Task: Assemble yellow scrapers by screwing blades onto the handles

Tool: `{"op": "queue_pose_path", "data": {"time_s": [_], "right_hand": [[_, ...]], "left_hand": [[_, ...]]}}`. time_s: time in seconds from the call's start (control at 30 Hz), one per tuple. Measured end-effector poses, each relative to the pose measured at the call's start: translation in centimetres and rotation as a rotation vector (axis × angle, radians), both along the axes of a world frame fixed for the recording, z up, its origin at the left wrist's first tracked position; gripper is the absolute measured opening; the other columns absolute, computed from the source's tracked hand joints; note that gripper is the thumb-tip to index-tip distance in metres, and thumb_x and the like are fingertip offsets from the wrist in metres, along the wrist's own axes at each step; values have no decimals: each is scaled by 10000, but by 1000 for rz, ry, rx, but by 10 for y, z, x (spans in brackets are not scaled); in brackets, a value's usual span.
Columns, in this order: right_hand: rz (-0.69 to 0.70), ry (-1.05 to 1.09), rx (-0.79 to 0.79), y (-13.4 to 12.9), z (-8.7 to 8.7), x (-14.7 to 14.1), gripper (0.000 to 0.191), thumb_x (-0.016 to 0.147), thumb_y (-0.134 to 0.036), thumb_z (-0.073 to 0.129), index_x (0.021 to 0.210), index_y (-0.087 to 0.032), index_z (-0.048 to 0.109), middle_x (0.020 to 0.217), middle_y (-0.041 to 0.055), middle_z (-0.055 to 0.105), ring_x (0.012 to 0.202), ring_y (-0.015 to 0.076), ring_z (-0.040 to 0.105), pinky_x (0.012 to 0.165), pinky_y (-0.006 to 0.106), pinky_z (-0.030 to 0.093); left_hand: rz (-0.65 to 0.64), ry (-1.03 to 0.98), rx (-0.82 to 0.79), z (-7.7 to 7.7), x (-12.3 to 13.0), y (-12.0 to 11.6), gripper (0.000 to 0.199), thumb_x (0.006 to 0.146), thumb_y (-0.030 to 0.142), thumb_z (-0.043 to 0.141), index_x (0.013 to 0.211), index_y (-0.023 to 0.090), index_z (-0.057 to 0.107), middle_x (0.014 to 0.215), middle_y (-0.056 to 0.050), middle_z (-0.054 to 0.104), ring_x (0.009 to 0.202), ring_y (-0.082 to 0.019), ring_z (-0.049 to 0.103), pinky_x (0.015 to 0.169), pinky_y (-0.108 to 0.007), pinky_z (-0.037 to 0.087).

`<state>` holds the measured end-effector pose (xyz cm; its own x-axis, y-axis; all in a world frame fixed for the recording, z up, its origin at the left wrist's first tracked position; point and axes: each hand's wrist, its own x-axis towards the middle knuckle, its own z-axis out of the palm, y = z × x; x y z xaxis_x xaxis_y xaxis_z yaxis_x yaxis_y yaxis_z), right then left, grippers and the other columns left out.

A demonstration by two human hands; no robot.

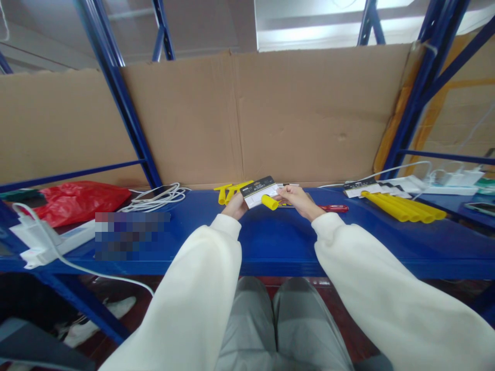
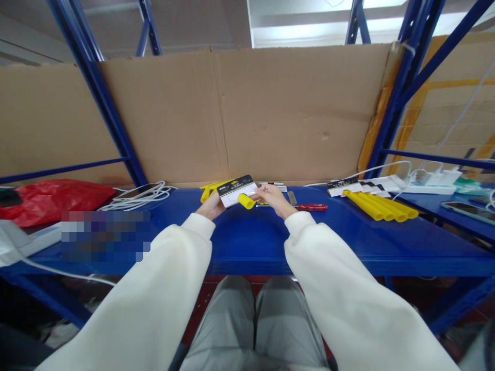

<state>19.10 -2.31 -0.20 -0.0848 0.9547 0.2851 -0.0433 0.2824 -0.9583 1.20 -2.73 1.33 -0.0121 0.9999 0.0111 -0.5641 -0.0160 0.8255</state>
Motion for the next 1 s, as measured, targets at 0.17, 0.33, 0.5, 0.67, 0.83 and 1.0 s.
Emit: {"op": "queue_pose_path", "data": {"time_s": [0.17,0.33,0.5,0.67,0.83,1.0], "right_hand": [[-3,25,-21,-3,1,-1,240,807,-274,739,650,-196,575,707,16,752,654,143,702,635,251,557],[9,46,-56,-8,3,-2,198,838,-276,709,697,-202,591,735,28,758,664,149,708,639,259,573],[65,52,-103,-14,5,-2,130,840,-277,712,785,-184,640,831,63,771,622,133,690,621,249,571],[215,53,-124,-20,6,-6,245,743,-294,800,894,-185,641,872,50,765,618,131,690,576,228,563],[290,56,-126,-25,5,-12,447,605,-252,878,944,-214,590,983,44,758,705,158,716,582,246,574],[236,63,-120,-23,3,-14,567,529,-194,896,969,-220,540,1101,59,732,791,184,727,570,251,571]], "left_hand": [[33,67,56,-5,-2,6,239,774,62,668,975,189,687,838,-58,756,873,-231,727,748,-350,608],[89,234,37,-11,-5,10,197,717,99,726,864,221,677,775,-45,743,860,-220,714,642,-275,567],[48,273,63,-13,-9,7,206,695,81,714,832,231,687,789,-44,731,843,-216,691,585,-246,521],[31,224,39,-11,-9,5,184,713,47,679,762,225,684,767,-51,706,839,-217,681,558,-227,503],[73,253,-10,-9,-7,2,203,711,14,671,731,216,683,716,-54,694,846,-223,690,598,-240,515],[83,156,43,-11,-6,7,201,690,29,717,783,203,678,667,-23,691,748,-192,700,619,-236,530]]}}
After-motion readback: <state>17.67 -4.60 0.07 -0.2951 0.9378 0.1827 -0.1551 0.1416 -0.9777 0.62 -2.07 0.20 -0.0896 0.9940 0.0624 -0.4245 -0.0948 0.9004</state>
